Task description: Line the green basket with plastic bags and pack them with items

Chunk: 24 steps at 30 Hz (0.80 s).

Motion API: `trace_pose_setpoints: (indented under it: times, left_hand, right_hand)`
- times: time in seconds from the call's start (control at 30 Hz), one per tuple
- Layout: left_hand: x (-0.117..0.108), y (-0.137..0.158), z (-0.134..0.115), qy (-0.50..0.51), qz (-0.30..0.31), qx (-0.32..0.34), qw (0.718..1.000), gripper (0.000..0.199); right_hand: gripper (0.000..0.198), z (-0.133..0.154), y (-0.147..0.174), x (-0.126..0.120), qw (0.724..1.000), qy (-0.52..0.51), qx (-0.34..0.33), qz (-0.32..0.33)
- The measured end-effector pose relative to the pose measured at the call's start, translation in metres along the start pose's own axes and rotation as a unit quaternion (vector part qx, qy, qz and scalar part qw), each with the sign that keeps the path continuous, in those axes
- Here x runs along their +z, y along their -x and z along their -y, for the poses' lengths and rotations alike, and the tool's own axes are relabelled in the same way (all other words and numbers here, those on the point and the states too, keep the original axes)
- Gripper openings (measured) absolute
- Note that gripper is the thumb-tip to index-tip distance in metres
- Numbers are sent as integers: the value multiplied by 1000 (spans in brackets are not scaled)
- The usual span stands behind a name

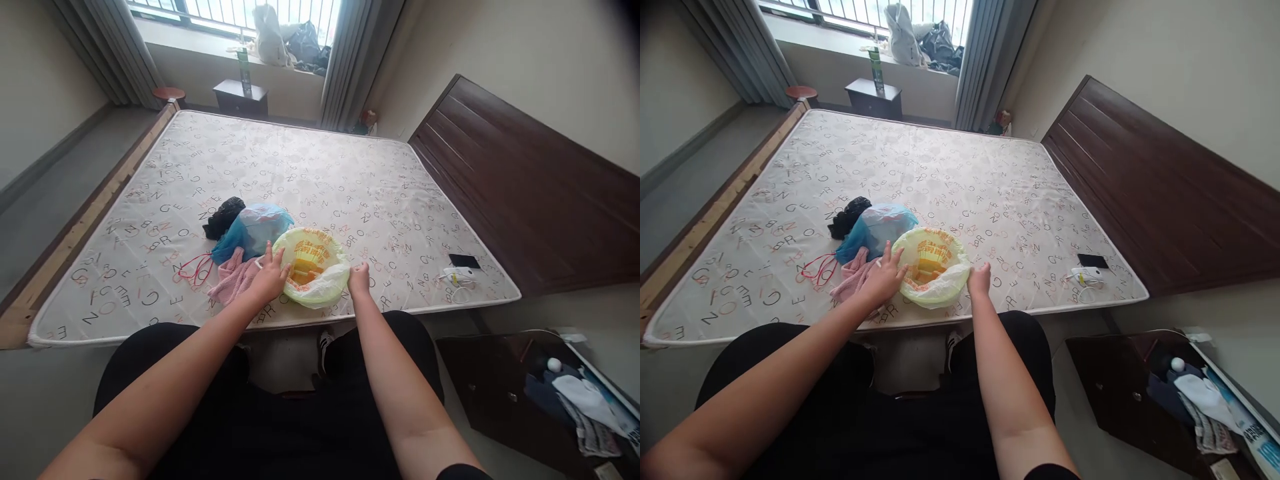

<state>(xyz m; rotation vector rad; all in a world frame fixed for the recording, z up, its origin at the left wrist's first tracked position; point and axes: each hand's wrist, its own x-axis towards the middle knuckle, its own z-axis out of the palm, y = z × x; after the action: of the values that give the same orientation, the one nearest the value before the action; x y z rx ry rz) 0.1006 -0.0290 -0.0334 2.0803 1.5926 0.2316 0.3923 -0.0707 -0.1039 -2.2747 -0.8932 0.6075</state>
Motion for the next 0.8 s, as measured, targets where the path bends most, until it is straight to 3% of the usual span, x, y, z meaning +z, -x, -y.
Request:
trace_pose_setpoints:
  times: [0.07,0.13,0.23,0.33,0.43,0.53,0.63,0.67,0.77,0.8]
  left_hand:
    - [2,3,1,6,-3,7,1000,63]
    - [4,5,1,9,-8,10,1000,64]
    - [3,8,1,2,-23,13,1000,55]
    - [-10,10,3,-4,-13,3,1000,38]
    - [-29,13,5,-6,-17,-12,1000,48]
    - [-43,21,1,-20,-5,-14,1000,77]
    - [-43,32,-9,-25,45,9,999,81]
    - [-40,35,-13,-24,60,20,998,80]
    - [-29,44,-24,-18,93,52,994,82]
    - [-26,46,-26,-19,98,59,993,84]
  right_hand:
    - [64,10,6,-8,998,-34,28,-46]
    - [60,22,16,-13,994,-99,18,-51]
    - [65,35,34,-18,984,-173,-8,33]
    - [80,38,48,-21,983,-130,-30,127]
    - [89,37,57,-30,986,-56,-77,138]
    - [79,44,70,-42,990,45,-118,68]
    - [46,65,87,-39,968,145,-195,-57]
    - [36,75,93,-33,958,168,-230,-42]
    - [21,104,102,-2,923,198,-284,167]
    - [15,113,104,12,912,192,-297,207]
